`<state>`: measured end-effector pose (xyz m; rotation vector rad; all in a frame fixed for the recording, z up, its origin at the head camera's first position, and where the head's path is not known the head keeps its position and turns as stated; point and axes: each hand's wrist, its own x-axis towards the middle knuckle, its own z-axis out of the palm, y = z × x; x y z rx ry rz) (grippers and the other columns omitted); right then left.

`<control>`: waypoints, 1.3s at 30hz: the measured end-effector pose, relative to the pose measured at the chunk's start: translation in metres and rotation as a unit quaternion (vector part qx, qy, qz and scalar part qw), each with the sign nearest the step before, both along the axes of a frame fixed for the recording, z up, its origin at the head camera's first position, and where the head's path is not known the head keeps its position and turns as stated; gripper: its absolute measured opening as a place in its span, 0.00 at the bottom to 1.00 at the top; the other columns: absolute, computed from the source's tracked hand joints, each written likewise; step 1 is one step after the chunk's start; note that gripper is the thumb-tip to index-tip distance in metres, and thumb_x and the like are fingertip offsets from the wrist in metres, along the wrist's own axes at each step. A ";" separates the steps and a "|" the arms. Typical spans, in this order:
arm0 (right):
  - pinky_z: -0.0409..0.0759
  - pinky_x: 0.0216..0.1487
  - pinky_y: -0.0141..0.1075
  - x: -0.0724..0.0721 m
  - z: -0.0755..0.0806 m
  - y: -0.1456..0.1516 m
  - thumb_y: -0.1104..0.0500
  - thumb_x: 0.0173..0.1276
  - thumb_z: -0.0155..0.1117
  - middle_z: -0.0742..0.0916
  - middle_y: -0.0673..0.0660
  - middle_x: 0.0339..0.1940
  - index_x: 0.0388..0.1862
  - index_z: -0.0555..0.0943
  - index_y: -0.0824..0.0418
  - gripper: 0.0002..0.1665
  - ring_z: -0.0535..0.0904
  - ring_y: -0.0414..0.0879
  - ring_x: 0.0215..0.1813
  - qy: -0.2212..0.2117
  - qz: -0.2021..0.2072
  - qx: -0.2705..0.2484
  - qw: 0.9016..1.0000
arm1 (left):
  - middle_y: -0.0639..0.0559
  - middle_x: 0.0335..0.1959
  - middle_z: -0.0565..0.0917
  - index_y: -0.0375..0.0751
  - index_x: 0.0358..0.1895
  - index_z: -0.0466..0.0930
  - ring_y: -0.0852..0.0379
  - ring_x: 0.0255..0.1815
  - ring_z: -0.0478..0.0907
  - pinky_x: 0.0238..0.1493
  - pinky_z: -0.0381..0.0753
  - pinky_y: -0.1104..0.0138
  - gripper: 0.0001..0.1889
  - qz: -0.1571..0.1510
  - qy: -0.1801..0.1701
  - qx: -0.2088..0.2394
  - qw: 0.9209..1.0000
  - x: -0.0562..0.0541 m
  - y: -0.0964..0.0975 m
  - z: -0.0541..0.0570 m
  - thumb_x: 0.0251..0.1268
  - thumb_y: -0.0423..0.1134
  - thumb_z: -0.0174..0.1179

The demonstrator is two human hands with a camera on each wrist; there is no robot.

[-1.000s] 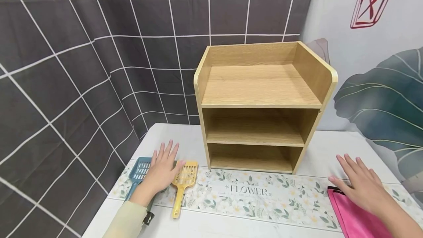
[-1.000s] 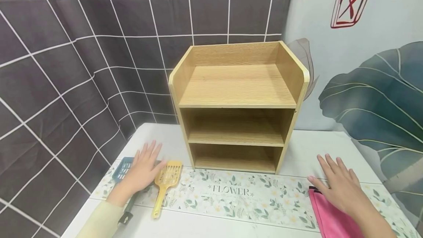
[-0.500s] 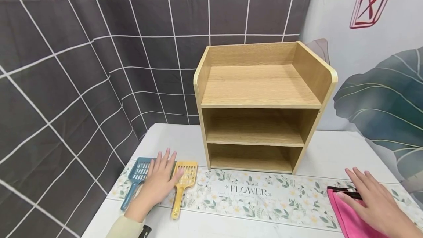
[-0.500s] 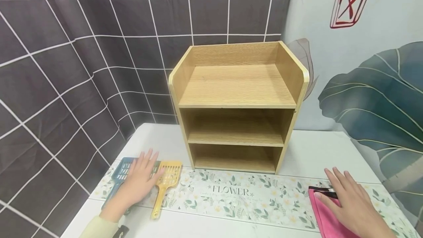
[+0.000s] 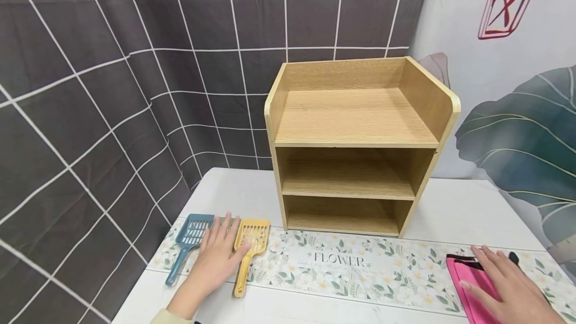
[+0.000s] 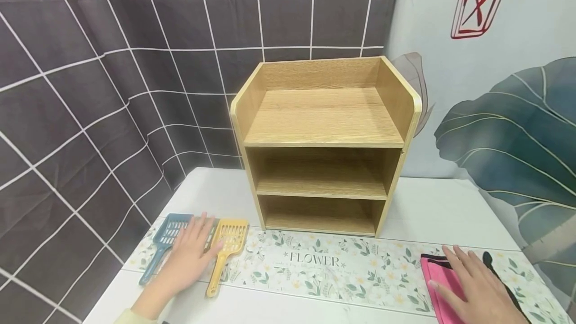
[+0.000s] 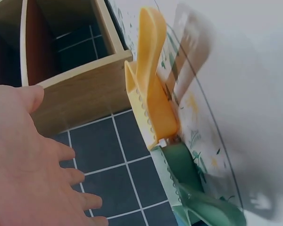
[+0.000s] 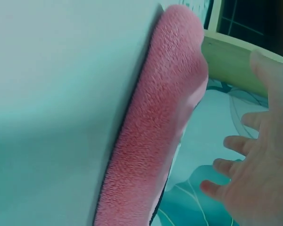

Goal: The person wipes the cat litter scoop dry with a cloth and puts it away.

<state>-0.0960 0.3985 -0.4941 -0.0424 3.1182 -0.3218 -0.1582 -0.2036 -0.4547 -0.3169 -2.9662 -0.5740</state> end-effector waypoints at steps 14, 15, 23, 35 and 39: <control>0.70 0.49 0.76 0.006 -0.007 -0.005 0.24 0.61 0.61 0.74 0.82 0.56 0.68 0.66 0.75 0.61 0.69 0.77 0.54 -0.038 -0.010 0.036 0.999 | 0.34 0.80 0.55 0.34 0.77 0.60 0.30 0.80 0.49 0.76 0.50 0.37 0.41 0.027 -0.017 -0.005 0.999 0.015 0.007 -0.010 0.73 0.61 0.54; 0.71 0.48 0.76 0.007 -0.007 -0.005 0.24 0.61 0.62 0.75 0.82 0.55 0.68 0.67 0.75 0.60 0.69 0.76 0.54 -0.044 -0.012 0.034 0.998 | 0.33 0.79 0.57 0.33 0.76 0.61 0.30 0.79 0.51 0.76 0.51 0.36 0.41 0.030 -0.020 -0.002 0.999 0.016 0.007 -0.010 0.73 0.61 0.55; 0.77 0.44 0.69 0.009 -0.009 -0.007 0.21 0.55 0.64 0.80 0.73 0.46 0.60 0.75 0.74 0.60 0.73 0.68 0.48 -0.040 -0.014 0.049 0.998 | 0.32 0.63 0.74 0.26 0.64 0.72 0.34 0.67 0.68 0.67 0.70 0.40 0.37 0.048 -0.017 -0.009 0.999 0.021 0.011 -0.013 0.67 0.58 0.63; 0.78 0.46 0.67 0.010 -0.008 -0.016 0.24 0.56 0.66 0.79 0.75 0.47 0.60 0.73 0.78 0.60 0.76 0.70 0.47 -0.076 -0.010 0.043 0.996 | 0.47 0.36 0.79 0.29 0.53 0.77 0.49 0.40 0.76 0.44 0.78 0.52 0.33 0.069 -0.062 -0.025 0.995 0.022 0.014 -0.014 0.61 0.57 0.69; 0.75 0.50 0.69 0.009 -0.008 -0.018 0.24 0.55 0.67 0.78 0.78 0.48 0.59 0.73 0.80 0.62 0.73 0.73 0.49 -0.095 -0.020 0.052 0.994 | 0.50 0.30 0.77 0.31 0.48 0.78 0.53 0.32 0.73 0.34 0.76 0.57 0.30 0.076 -0.073 -0.033 0.994 0.021 0.015 -0.016 0.59 0.58 0.70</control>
